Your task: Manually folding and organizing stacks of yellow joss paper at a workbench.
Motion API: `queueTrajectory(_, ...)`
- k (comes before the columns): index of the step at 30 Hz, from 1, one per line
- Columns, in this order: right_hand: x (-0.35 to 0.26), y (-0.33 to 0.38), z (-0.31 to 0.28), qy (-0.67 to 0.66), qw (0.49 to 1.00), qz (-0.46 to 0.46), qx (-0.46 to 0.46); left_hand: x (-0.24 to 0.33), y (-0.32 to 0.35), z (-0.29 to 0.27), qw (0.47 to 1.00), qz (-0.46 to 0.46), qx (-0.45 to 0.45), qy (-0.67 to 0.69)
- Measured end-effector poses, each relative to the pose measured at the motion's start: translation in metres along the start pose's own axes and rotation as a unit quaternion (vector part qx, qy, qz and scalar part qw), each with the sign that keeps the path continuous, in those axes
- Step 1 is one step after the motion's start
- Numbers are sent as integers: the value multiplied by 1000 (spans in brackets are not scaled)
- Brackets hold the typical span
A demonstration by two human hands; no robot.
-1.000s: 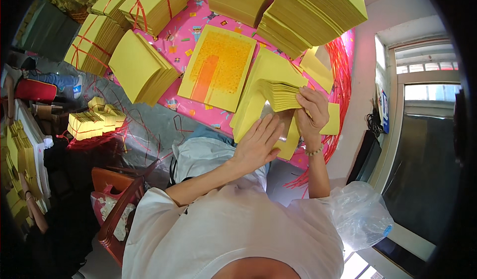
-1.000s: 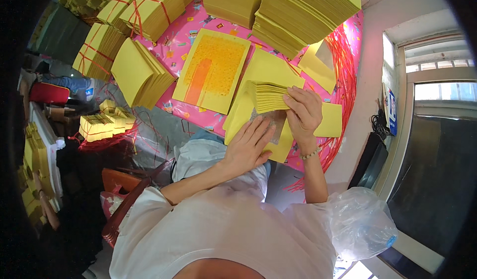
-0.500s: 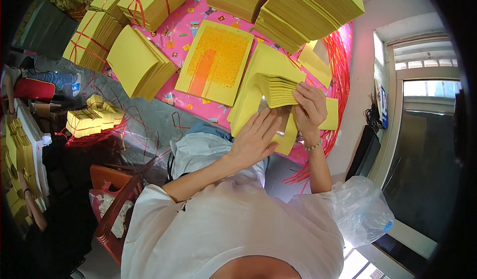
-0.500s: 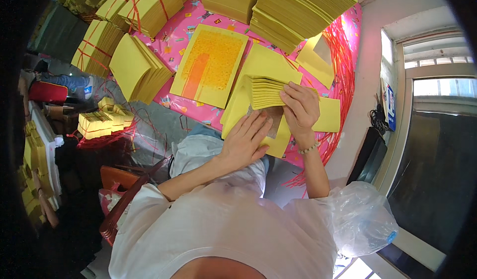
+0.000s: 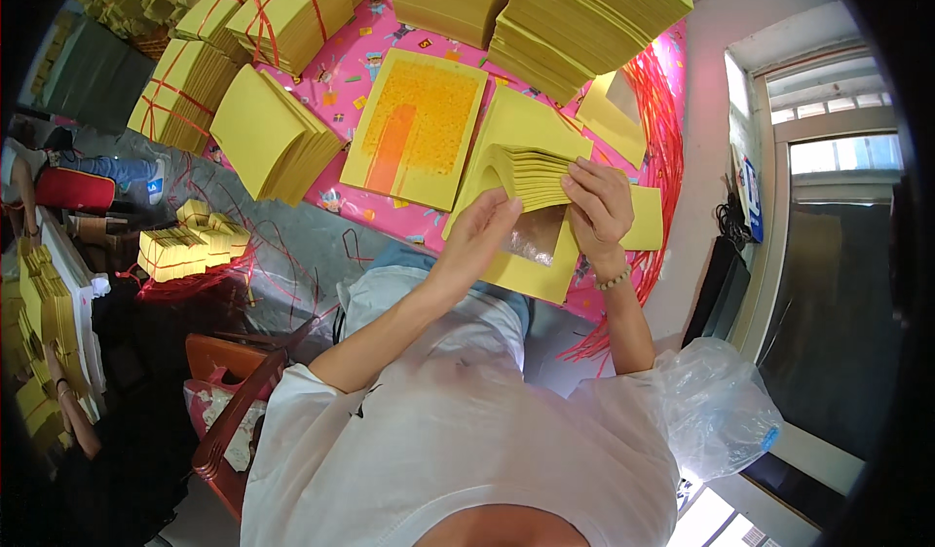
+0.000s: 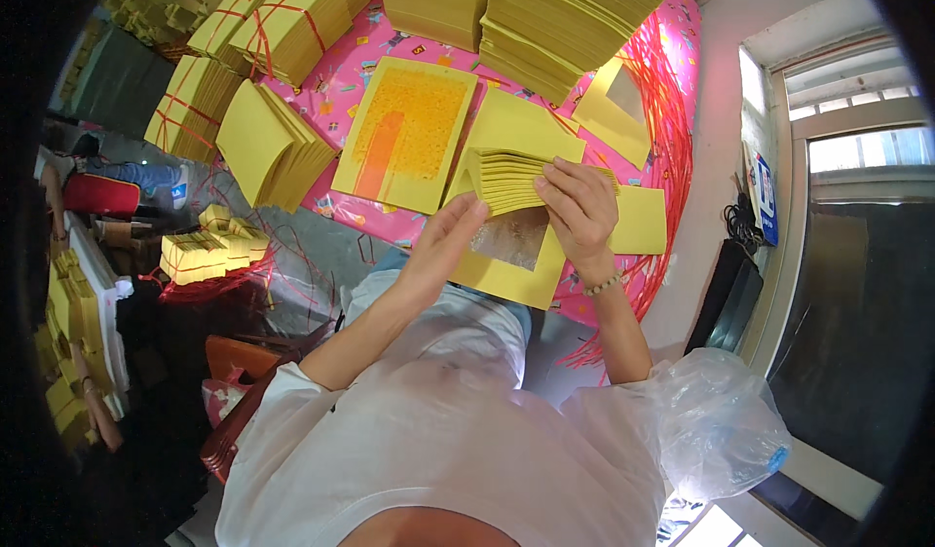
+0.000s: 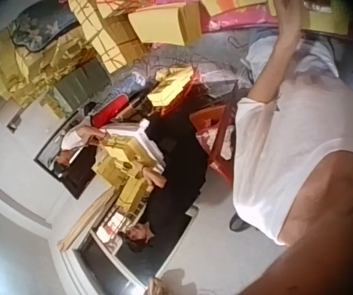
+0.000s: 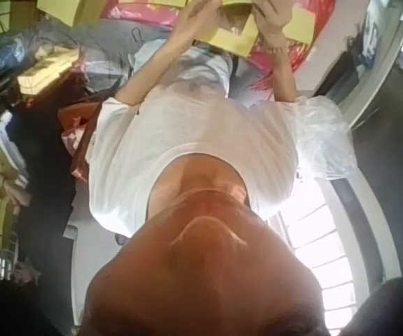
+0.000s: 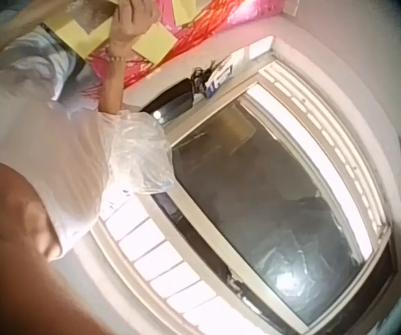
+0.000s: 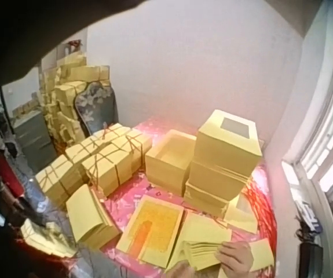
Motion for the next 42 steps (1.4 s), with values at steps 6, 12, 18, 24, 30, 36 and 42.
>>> queueTrajectory(6, 1, 0, 1, -9, 1000, 0, -16, -17, -7, 0, 998, -57, -3, 12)
queueTrajectory(12, -4, 0, 0, 11, 1000, 10, -22, -22, -8, -3, 998, -61, 14, 7)
queueTrajectory(18, -3, 7, 1, 8, 1000, -1, -17, -17, -5, 0, 998, -60, 7, 13)
queueTrajectory(24, -6, 6, 0, 12, 1000, -16, -15, -18, -5, 0, 999, -32, 13, 21)
queueTrajectory(30, -5, 7, -1, 7, 1000, -23, -12, -20, -7, -1, 1000, -6, 21, 8)
queueTrajectory(36, -7, 8, -4, 15, 1000, -13, -16, -17, -6, -1, 1000, -5, 23, 11)
queueTrajectory(42, -8, 8, -5, 20, 999, -16, -20, -22, -6, -1, 1000, -28, 4, 8)
Point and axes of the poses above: each hand's wrist, its own y-axis away from the middle knuckle, its own z-axis out of the palm, x = y × z, the point moved 7 cm from there along -y, towards the middle knuckle, and after that the axes turned 2 degrees about -y, right-handed, at the moved point
